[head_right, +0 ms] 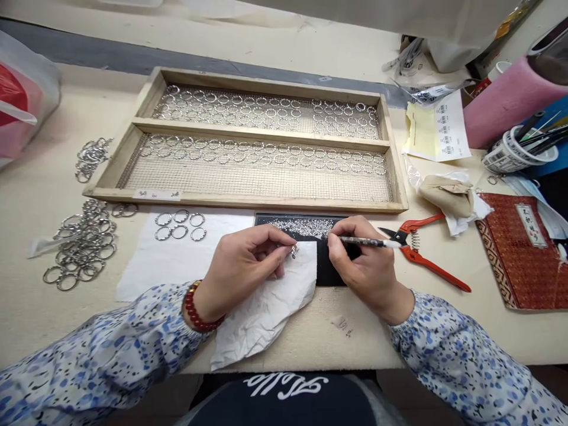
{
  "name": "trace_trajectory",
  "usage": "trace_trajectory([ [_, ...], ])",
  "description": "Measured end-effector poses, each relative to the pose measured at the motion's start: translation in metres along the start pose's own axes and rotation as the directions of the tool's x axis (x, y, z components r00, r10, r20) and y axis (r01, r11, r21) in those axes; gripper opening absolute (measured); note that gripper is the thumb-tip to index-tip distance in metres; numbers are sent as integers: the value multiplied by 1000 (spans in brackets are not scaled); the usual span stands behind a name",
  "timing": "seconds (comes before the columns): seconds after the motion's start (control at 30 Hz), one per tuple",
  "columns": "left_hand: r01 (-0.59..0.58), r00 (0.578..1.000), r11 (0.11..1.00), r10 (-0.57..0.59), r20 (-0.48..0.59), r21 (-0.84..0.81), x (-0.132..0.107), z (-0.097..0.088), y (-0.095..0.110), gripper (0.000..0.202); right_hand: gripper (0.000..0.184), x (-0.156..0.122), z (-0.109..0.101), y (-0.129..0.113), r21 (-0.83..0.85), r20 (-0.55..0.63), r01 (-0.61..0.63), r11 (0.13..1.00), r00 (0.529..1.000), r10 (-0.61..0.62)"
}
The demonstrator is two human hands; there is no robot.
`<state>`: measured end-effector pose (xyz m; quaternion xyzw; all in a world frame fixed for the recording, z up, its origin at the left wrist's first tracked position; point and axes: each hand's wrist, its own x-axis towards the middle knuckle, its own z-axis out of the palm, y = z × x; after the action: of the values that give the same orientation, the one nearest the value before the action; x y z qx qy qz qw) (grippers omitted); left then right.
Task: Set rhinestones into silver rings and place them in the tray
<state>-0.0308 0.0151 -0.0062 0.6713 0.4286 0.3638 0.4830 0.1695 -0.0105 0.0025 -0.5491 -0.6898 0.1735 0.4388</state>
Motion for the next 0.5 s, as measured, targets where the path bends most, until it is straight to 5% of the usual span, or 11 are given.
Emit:
trace_trajectory([
  [0.5, -9, 1000, 1000, 9, -2, 19, 0, -1, 0, 11, 6, 4, 3, 2, -77, 69, 50, 996, 997, -45],
])
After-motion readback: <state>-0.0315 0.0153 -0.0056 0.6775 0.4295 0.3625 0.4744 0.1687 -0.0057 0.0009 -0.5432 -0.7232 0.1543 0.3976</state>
